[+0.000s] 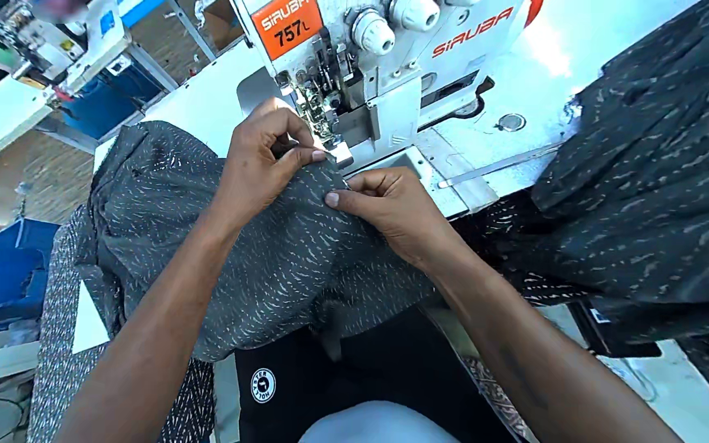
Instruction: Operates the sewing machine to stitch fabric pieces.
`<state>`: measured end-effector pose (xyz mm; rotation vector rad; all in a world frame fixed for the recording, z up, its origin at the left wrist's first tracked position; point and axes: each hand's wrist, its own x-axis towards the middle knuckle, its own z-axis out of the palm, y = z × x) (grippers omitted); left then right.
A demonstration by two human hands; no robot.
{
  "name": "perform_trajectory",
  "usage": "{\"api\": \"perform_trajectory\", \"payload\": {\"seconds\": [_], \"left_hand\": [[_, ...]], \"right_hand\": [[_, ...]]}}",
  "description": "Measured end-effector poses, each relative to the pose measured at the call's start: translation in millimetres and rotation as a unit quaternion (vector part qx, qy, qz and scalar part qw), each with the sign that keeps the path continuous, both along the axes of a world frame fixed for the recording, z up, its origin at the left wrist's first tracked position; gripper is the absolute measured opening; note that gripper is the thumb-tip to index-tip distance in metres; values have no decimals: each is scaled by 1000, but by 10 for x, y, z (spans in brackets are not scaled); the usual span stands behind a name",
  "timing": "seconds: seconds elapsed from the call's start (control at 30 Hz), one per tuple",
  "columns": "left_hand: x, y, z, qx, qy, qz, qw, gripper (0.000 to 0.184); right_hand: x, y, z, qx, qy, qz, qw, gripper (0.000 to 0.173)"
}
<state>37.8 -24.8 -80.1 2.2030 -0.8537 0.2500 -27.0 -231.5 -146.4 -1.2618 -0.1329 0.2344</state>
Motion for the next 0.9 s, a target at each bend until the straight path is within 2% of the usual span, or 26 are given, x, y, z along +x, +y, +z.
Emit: {"api": "perform_trajectory", "payload": {"seconds": [0.07,0.17,0.27,0.4,0.57,0.9], "left_hand": [[-52,-6,42,104,-61,16,993,13],[-317,-128,137,255,-149,55,954,23],[-674,-217,81,329,-118,96,932,38],[-769,-151,-42,332,-81,102,934,53],[-718,-158,-77,296,-49,102,948,57],[-685,-321,-77,288,-4,139,947,65]], "right_hand": [[11,6,1,-8,-2,-5,1000,13],[7,-7,-22,8,0,0,1000,13],[28,-33,-75,20,-20,17,999,12],[31,-32,-65,-11,-53,-3,999,15],[28,-66,-41,-17,-68,-22,997,14],[126,-114,-36,6,-68,-46,997,13]]}}
